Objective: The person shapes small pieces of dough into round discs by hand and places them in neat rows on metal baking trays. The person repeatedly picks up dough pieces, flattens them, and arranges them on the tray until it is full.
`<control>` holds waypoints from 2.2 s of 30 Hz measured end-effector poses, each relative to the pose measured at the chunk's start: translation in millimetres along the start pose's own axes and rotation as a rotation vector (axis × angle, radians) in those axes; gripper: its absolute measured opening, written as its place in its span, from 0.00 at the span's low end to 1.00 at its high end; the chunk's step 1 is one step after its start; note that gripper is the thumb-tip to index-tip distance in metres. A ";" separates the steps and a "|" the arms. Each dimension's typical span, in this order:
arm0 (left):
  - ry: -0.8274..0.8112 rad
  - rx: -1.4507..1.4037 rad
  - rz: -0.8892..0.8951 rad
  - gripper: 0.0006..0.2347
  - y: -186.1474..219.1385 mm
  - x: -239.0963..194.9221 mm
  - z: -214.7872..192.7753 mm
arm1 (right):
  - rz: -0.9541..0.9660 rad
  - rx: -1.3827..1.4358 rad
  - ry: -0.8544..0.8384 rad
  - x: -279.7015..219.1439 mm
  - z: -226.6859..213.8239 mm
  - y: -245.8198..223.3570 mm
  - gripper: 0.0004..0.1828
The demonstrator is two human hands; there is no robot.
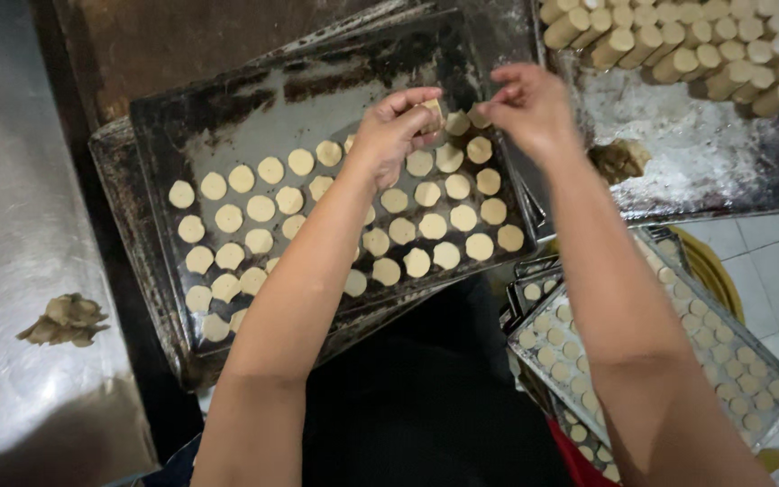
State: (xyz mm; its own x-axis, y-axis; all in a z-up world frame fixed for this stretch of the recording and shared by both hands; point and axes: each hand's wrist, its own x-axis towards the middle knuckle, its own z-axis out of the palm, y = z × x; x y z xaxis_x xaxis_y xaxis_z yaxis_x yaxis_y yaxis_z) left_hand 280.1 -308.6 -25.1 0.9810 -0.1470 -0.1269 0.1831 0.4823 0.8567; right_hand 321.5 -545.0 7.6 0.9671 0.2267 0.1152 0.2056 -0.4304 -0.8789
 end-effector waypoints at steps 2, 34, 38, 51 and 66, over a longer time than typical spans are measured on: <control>0.028 0.012 -0.024 0.14 4.6 2.1 3.6 | -0.064 -0.073 0.014 -3.9 4.4 -7.4 0.28; 0.039 0.071 -0.006 0.13 23.5 24.5 -18.1 | -0.072 0.347 -0.167 32.0 35.1 -23.4 0.21; 0.090 0.106 -0.018 0.12 27.7 16.2 -25.9 | -0.019 0.033 -0.017 38.3 31.1 -8.9 0.24; 0.098 0.054 0.025 0.08 35.8 -5.2 -51.2 | -0.068 0.180 -0.152 21.8 73.2 -59.4 0.19; 0.205 0.081 0.043 0.07 58.9 -44.5 -97.8 | -0.109 0.014 -0.103 31.2 123.8 -59.4 0.20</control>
State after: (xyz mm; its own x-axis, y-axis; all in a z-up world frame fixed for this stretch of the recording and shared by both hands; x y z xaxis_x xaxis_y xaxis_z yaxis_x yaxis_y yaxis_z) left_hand 253.5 -189.2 -17.9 0.9820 0.0548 -0.1810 0.1428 0.4122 0.8998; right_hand 320.9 -404.3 6.1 0.9186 0.3602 0.1627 0.3057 -0.3865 -0.8702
